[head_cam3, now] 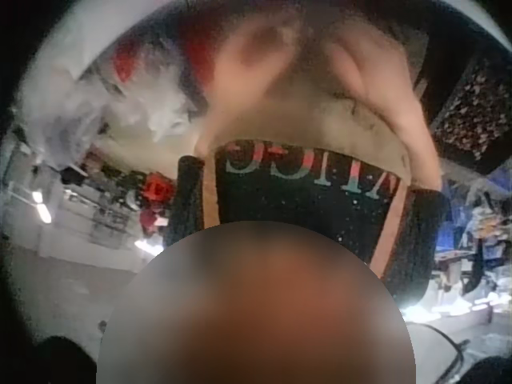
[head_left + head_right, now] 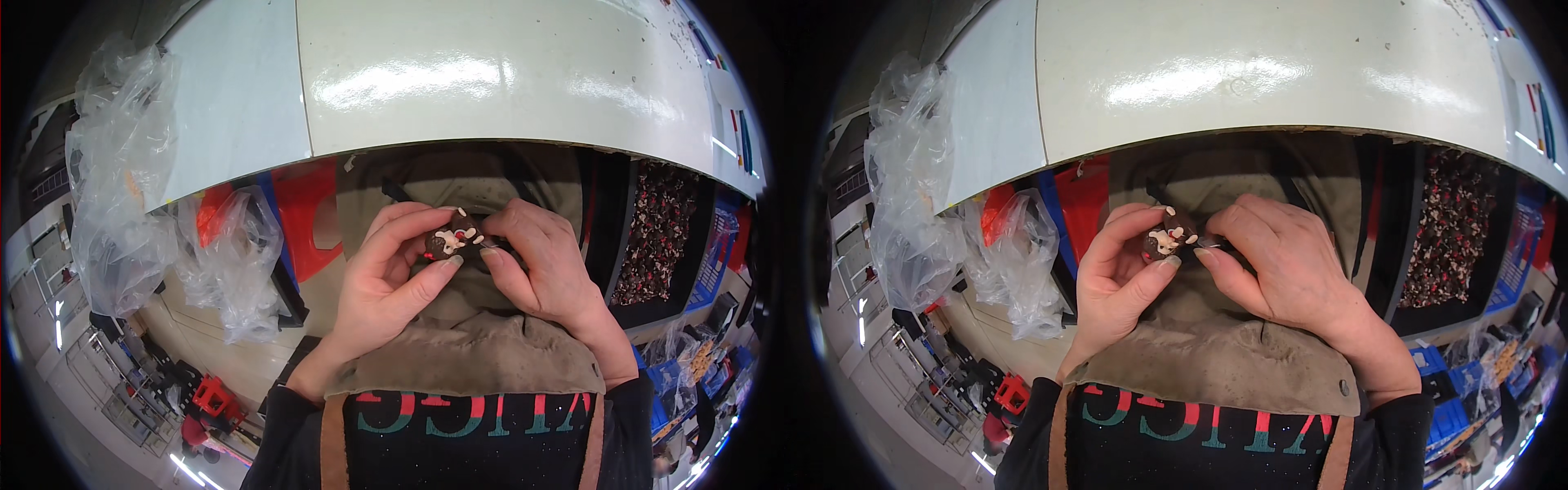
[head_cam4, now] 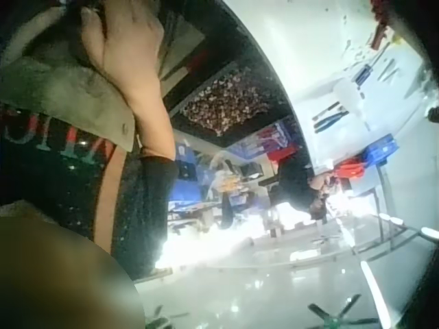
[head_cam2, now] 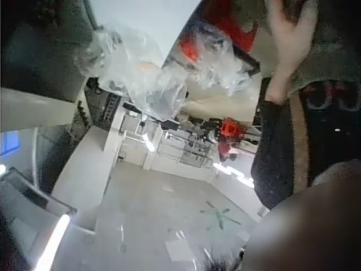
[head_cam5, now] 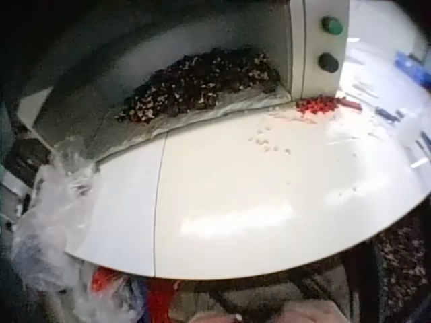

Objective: Assembling and fine-painting small toy figurines at a factory workbench.

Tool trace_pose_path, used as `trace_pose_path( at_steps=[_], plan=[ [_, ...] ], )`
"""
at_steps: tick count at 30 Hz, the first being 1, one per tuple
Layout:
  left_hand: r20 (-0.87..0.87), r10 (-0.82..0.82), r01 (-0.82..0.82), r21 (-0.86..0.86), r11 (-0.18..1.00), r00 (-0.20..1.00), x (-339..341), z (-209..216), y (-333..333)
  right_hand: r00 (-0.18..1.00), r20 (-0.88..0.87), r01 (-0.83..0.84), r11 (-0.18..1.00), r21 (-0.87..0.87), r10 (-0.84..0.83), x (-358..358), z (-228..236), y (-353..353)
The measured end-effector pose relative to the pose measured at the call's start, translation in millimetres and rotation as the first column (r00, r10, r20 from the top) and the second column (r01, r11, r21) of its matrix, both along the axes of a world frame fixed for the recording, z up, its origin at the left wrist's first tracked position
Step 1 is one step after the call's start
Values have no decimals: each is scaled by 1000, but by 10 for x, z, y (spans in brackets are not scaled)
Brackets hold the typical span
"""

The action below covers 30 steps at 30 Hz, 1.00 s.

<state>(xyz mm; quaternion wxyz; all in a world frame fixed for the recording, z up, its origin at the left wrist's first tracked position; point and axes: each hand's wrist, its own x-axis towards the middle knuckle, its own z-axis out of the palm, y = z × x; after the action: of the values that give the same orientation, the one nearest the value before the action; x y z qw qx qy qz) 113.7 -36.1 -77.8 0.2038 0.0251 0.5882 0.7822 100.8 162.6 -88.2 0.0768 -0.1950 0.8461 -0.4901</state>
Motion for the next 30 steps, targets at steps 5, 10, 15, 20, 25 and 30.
trace_pose_path(
  at_steps=[5,10,15,20,25,30],
  plan=[
    [0,-7,7,-21,1000,1000,5,6,-4,1000,9,3,1000,12,-4,2,7,-4],
    [23,-18,19,-51,999,1000,4,20,-11,1000,5,11,1000,17,-11,7,5,-1],
    [27,-24,25,-59,998,999,1,24,-10,1000,14,21,1000,23,-21,16,8,-7],
    [29,-9,10,-33,999,1000,3,20,-4,999,15,30,999,28,-31,16,21,-18],
    [9,-10,10,-67,998,1000,11,-1,-19,998,25,60,998,27,-61,32,9,-40],
    [42,8,-6,-51,999,999,5,16,-6,995,38,90,996,10,-91,36,13,-49]
  ],
)
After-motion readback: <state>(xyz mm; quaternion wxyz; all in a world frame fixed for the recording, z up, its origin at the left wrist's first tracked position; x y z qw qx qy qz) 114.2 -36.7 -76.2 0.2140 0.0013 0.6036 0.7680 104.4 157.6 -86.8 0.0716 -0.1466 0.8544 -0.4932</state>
